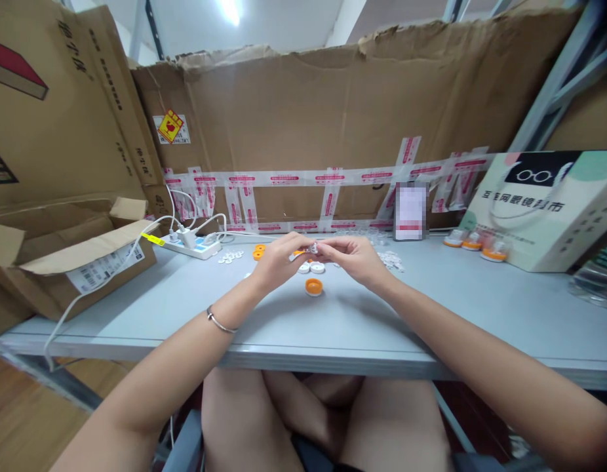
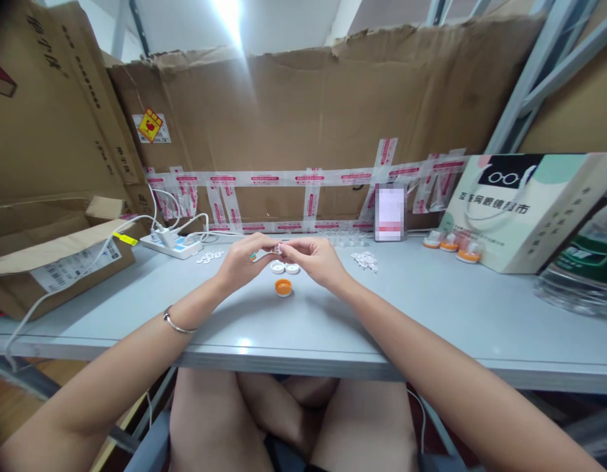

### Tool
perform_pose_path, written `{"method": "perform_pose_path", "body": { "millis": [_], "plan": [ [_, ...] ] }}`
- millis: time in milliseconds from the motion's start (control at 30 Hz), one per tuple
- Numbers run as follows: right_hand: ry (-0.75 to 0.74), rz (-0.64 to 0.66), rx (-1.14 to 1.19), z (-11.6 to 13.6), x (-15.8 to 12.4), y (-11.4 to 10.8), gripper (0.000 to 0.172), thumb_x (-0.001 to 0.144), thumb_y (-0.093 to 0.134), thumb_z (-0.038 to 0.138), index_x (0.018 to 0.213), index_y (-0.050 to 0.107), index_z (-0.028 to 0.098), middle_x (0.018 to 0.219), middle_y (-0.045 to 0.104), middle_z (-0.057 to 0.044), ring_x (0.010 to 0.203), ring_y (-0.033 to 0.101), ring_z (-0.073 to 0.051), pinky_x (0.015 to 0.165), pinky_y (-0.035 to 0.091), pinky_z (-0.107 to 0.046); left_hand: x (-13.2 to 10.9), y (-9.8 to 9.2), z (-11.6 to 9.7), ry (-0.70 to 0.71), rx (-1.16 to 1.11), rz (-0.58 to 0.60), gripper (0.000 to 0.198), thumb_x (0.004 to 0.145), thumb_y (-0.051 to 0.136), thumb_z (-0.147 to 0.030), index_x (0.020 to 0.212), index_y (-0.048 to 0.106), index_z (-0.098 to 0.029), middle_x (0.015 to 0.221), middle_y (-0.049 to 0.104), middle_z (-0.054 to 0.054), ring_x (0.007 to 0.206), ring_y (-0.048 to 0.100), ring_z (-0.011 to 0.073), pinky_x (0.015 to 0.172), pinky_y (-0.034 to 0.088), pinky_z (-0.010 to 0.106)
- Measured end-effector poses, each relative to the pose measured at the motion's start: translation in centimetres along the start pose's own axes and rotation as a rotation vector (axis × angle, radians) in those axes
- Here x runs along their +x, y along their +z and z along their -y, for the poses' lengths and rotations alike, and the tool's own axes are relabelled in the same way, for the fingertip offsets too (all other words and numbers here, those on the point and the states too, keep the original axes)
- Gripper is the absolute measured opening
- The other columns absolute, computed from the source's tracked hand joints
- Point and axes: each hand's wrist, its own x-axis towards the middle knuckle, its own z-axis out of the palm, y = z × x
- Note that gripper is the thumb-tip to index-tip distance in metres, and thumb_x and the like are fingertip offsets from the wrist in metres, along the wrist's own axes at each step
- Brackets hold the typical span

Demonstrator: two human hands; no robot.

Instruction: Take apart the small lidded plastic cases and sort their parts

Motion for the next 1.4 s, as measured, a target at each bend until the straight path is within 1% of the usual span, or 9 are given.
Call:
{"method": "perform_pose_path", "body": {
  "millis": [233,367,567,833,933,1033,1167,1267,1400],
  "plan": [
    [-0.007,-0.027,-0.143,0.2,-0.4,0.4,0.020,0.069,0.061,0.033,0.075,0.068,0.016,0.073,0.070,-0.004,0.070,0.064,-0.019,0.064,0.052,-0.031,-0.4,0.9,0.1,0.155,0.191,0.015,0.012,0.082,0.049,-0.017,0.085,0.061,-0.016,0.079,0.063,0.005,0.074,0.058,0.0124,0.069,0.047,0.025],
    [-0.007,-0.081,-0.239,0.5,-0.7,0.8,0.012,0.068,0.058,0.025,0.068,0.068,0.018,0.066,0.068,-0.002,0.066,0.064,-0.018,0.063,0.052,-0.030,-0.7,1.1,-0.5,0.121,0.293,0.072,0.014,0.083,0.046,-0.016,0.082,0.060,-0.015,0.077,0.062,0.006,0.072,0.056,0.0131,0.068,0.046,0.025],
    [0.083,-0.015,-0.070,0.1,-0.5,0.7,0.015,0.067,0.060,0.029,0.060,0.065,0.017,0.064,0.067,-0.002,0.067,0.064,-0.017,0.069,0.052,-0.031,-0.9,1.0,-1.0,0.051,0.351,0.137,0.014,0.083,0.046,-0.017,0.083,0.060,-0.014,0.073,0.060,0.005,0.070,0.055,0.0135,0.066,0.045,0.024],
    [0.365,-0.007,0.151,-0.2,0.5,-0.1,0.019,0.060,0.070,0.029,0.070,0.066,0.013,0.058,0.067,-0.003,0.059,0.064,-0.013,0.063,0.053,-0.025,-0.6,1.0,-0.8,0.091,0.161,0.013,0.007,0.081,0.051,-0.014,0.085,0.056,-0.015,0.077,0.060,0.003,0.074,0.055,0.0122,0.069,0.045,0.024],
    [0.343,-0.009,0.151,-0.2,0.6,-0.1,0.017,0.060,0.070,0.028,0.068,0.065,0.013,0.057,0.066,-0.002,0.055,0.062,-0.011,0.059,0.052,-0.023,-0.6,1.3,-0.8,0.057,0.078,-0.068,0.007,0.078,0.055,-0.014,0.085,0.056,-0.015,0.077,0.060,0.002,0.073,0.055,0.0114,0.067,0.046,0.023],
    [0.243,-0.055,0.077,-0.2,0.8,-0.3,0.012,0.061,0.069,0.022,0.066,0.063,0.013,0.055,0.065,-0.001,0.052,0.061,-0.010,0.056,0.051,-0.021,-0.5,1.3,-0.9,0.007,0.042,-0.185,0.009,0.076,0.059,-0.017,0.084,0.055,-0.015,0.075,0.059,0.002,0.070,0.055,0.0105,0.065,0.047,0.022],
    [0.220,-0.193,-0.076,-0.5,1.4,-2.1,0.006,0.063,0.066,0.014,0.063,0.060,0.013,0.053,0.063,0.000,0.053,0.061,-0.010,0.055,0.051,-0.019,-0.2,0.5,-0.7,0.003,0.076,-0.317,0.011,0.075,0.061,-0.019,0.083,0.055,-0.014,0.077,0.059,0.003,0.070,0.055,0.0099,0.066,0.047,0.022],
    [0.268,-0.240,-0.157,-1.3,2.1,-4.5,0.002,0.070,0.061,0.014,0.068,0.059,0.013,0.056,0.063,-0.002,0.055,0.062,-0.010,0.058,0.051,-0.021,0.0,0.1,-0.4,-0.024,0.071,-0.263,0.013,0.078,0.057,-0.018,0.090,0.056,-0.014,0.082,0.060,0.004,0.074,0.055,0.0103,0.070,0.048,0.023],
    [0.295,-0.221,-0.533,-2.8,2.8,-7.1,0.005,0.072,0.057,0.015,0.077,0.057,0.014,0.063,0.066,-0.004,0.058,0.063,-0.012,0.058,0.050,-0.023,-0.1,0.3,0.0,-0.048,0.082,-0.150,0.018,0.079,0.054,-0.016,0.096,0.058,-0.013,0.082,0.061,0.004,0.072,0.055,0.0097,0.070,0.046,0.023]
  ]
}}
